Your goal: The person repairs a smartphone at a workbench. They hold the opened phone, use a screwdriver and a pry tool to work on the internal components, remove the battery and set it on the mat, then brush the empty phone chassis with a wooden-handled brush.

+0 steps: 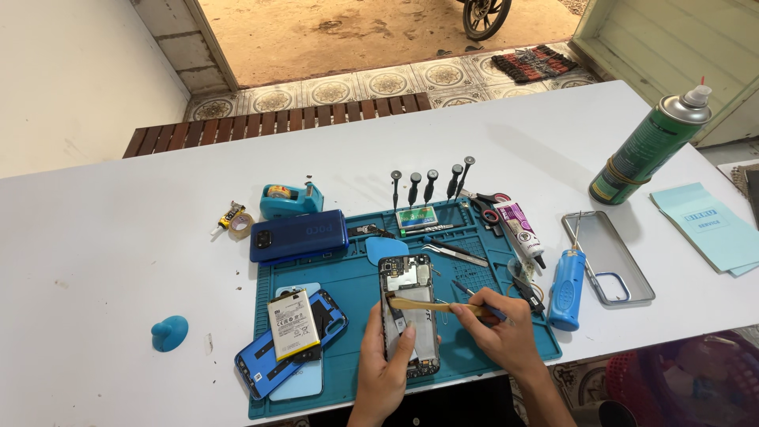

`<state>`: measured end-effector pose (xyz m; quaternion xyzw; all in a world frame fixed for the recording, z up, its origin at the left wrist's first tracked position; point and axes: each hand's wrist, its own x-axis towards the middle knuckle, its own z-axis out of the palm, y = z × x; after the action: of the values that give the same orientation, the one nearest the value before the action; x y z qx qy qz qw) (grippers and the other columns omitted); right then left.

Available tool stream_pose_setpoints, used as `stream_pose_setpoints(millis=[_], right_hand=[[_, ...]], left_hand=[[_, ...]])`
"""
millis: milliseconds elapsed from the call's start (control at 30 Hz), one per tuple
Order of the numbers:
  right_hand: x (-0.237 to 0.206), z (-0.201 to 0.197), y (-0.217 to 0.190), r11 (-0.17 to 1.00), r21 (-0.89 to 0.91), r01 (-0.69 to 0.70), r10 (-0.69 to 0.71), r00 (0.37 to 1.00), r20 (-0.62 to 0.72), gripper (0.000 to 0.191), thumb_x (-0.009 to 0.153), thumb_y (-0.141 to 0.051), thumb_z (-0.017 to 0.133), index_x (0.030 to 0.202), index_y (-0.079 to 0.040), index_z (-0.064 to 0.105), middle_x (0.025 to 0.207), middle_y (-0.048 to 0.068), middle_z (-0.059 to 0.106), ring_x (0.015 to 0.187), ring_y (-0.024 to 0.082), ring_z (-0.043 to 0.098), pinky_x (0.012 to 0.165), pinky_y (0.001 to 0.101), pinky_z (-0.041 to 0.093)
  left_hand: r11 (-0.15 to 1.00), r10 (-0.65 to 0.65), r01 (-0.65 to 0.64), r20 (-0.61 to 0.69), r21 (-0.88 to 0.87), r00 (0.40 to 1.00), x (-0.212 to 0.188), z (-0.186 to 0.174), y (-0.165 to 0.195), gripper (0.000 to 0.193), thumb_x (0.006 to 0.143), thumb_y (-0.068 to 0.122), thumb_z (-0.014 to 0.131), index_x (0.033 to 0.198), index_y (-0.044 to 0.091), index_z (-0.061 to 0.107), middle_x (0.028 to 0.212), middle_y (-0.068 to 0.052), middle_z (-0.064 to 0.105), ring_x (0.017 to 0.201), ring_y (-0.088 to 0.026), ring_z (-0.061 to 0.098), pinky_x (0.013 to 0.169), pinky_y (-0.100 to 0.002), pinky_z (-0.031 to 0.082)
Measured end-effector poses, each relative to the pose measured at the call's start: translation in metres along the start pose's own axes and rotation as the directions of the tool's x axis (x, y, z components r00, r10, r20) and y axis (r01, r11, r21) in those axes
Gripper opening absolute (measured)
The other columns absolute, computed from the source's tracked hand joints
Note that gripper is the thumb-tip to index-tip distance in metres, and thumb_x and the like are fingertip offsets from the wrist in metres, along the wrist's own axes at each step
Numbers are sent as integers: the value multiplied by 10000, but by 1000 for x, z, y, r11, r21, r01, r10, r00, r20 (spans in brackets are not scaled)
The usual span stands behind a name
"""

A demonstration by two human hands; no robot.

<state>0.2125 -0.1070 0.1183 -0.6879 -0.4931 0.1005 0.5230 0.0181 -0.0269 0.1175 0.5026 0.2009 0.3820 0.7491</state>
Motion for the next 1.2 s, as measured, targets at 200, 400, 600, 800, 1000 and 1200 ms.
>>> stream_pose_setpoints(millis=[200, 400, 600, 800, 1000, 1200], right_hand=[[-2, 1, 4, 996, 69, -61, 64, 997, -35, 236, 887, -206, 764, 760, -14, 711, 496, -38, 536, 452, 15, 412, 404, 239, 263], [-3, 0, 10, 997, 55, -48, 52, 996, -76, 242, 903, -213, 751, 774, -14, 706, 510, -45, 539, 467, 23, 406, 419, 239, 262], [-3, 2, 13, 992, 118, -43, 66, 978, -197, 237, 956, -198, 716, 823, -3, 688, 545, -51, 506, 506, 19, 386, 449, 235, 258], [-2, 0, 9, 993, 96, -66, 79, 988, -137, 249, 918, -193, 739, 770, 3, 696, 509, -47, 524, 473, 15, 389, 420, 232, 243], [-1, -1, 1, 994, 94, -64, 69, 996, -53, 238, 876, -186, 778, 740, -4, 705, 497, -46, 538, 454, 6, 409, 401, 225, 256], [0, 0, 0, 998, 17, -54, 54, 998, -13, 241, 853, -189, 799, 719, -10, 709, 471, -28, 510, 435, 21, 383, 404, 236, 240]], left_hand=[[999, -21, 19, 41, 37, 999, -1, 0, 1, 443, 996, 143, 554, 1399, 1, 439, 1104, -153, 706, 915, -220, 772, 761, -334, 662], [998, -47, 44, 57, 53, 997, 0, 2, 2, 452, 999, 158, 553, 1404, -6, 439, 1096, -154, 713, 903, -220, 777, 766, -337, 662], [985, -64, 40, 140, 169, 988, -2, 2, 3, 468, 1004, 173, 566, 1418, -12, 452, 1048, -178, 760, 880, -216, 779, 770, -337, 650], [993, -62, 51, 97, 108, 993, -1, 4, 4, 463, 996, 159, 563, 1411, -11, 447, 1071, -172, 741, 885, -215, 784, 776, -336, 661], [999, -42, 41, 35, 25, 999, 0, 2, 1, 436, 987, 137, 563, 1382, -9, 447, 1089, -155, 707, 897, -216, 774, 750, -325, 662], [1000, -12, 11, -46, -10, 999, 1, 1, 1, 428, 981, 136, 559, 1373, 7, 442, 1091, -160, 728, 903, -215, 773, 752, -325, 656]])
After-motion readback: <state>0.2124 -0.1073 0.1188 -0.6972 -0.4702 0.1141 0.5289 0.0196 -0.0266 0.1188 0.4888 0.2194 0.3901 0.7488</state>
